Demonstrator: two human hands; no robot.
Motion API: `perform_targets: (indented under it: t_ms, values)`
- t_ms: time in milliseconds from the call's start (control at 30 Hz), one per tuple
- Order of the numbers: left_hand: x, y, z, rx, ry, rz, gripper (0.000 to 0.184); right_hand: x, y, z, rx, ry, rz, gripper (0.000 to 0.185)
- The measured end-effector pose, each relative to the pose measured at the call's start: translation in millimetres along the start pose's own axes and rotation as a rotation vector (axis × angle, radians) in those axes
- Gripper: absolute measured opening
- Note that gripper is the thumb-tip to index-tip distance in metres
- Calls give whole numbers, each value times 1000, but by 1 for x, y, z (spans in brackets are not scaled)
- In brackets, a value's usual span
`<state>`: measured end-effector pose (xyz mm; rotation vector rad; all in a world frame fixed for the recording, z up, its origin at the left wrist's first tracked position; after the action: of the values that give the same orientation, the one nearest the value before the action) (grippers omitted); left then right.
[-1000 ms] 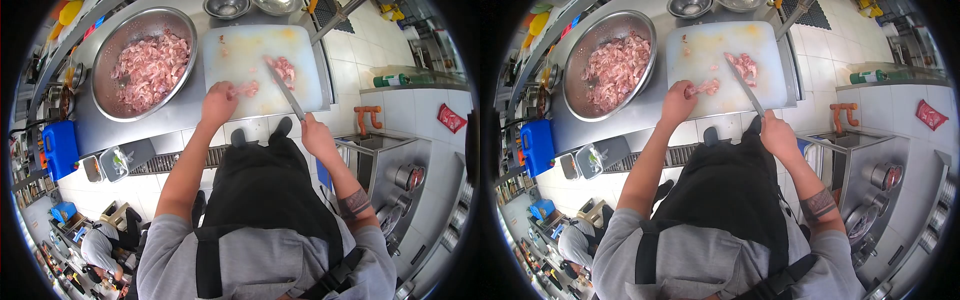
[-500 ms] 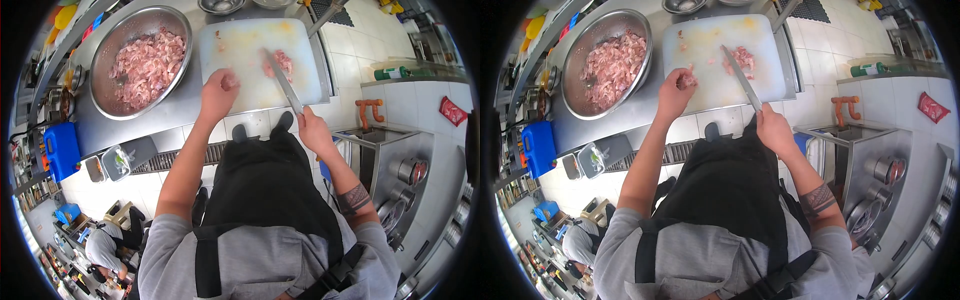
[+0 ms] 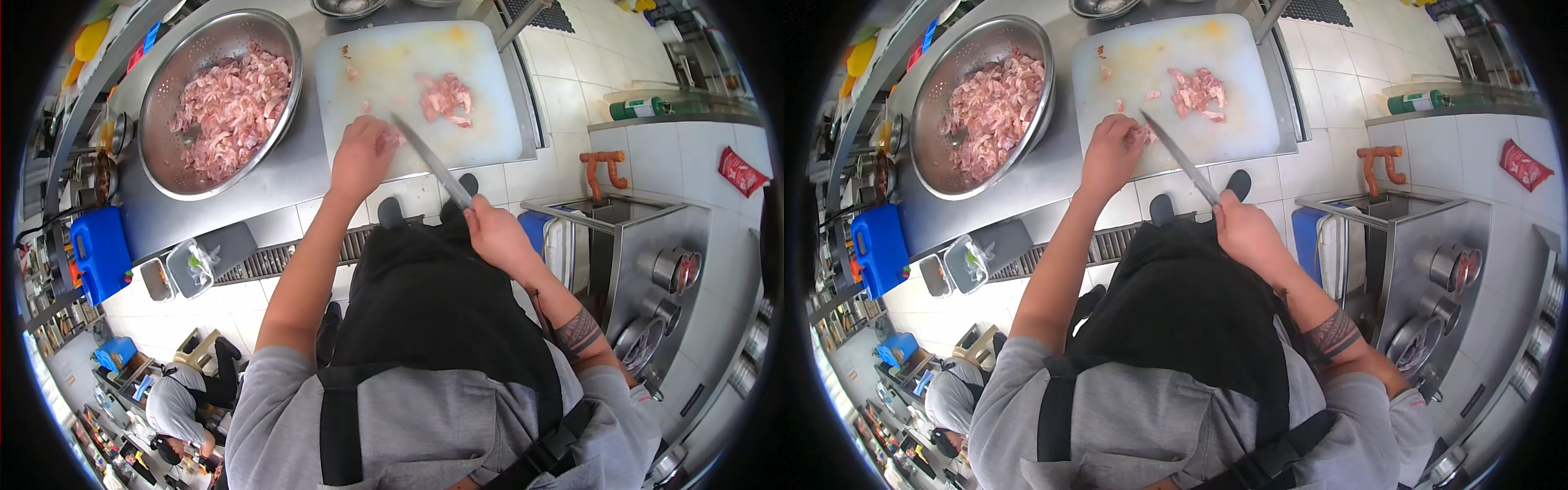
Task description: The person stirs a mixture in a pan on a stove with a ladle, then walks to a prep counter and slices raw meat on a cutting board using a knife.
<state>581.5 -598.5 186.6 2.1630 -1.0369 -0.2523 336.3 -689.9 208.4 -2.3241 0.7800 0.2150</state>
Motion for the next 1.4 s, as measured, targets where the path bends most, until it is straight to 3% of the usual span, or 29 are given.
perform_targets:
  t_ms: [267,300,567,667,733,833,933,1067,1267,1400]
  values:
    - [-3,-19,16,-76,-99,0,17,-2,-13,18,-76,-164,-11,13]
    - [-4,-16,14,-89,-40,73,20,7,-15,23,-72,-170,-8,13]
    - [-6,-12,14,-57,-23,187,24,117,-46,32,-122,-25,-181,16]
    - [-14,-21,11,-274,-16,-10,22,105,-33,-3,-191,42,-92,15]
    - [-16,-13,-3,-117,117,-4,20,74,-38,-9,-204,-3,-95,15]
    - [-15,-16,1,-170,138,68,19,34,-38,-6,-222,-99,-75,14]
    - [-5,-26,14,-135,20,52,20,12,-35,-4,-220,-191,-16,14]
    - [-1,-22,17,-90,43,129,22,8,-26,5,-171,-236,15,15]
    - [2,-25,19,-88,-2,171,21,91,-39,53,-92,-103,-111,20]
    - [4,-28,15,-101,-59,110,21,134,-52,37,-142,-58,-150,21]
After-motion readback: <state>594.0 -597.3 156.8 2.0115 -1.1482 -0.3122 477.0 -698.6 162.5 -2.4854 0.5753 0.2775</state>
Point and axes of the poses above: each hand's wrist, its own x-axis towards the middle knuckle, its own z-axis out of the palm, y = z × x, the point moved 8 cm from there along x, towards the middle knuckle, and after that the axes turned 3 degrees about -z, right-handed, at the moved point
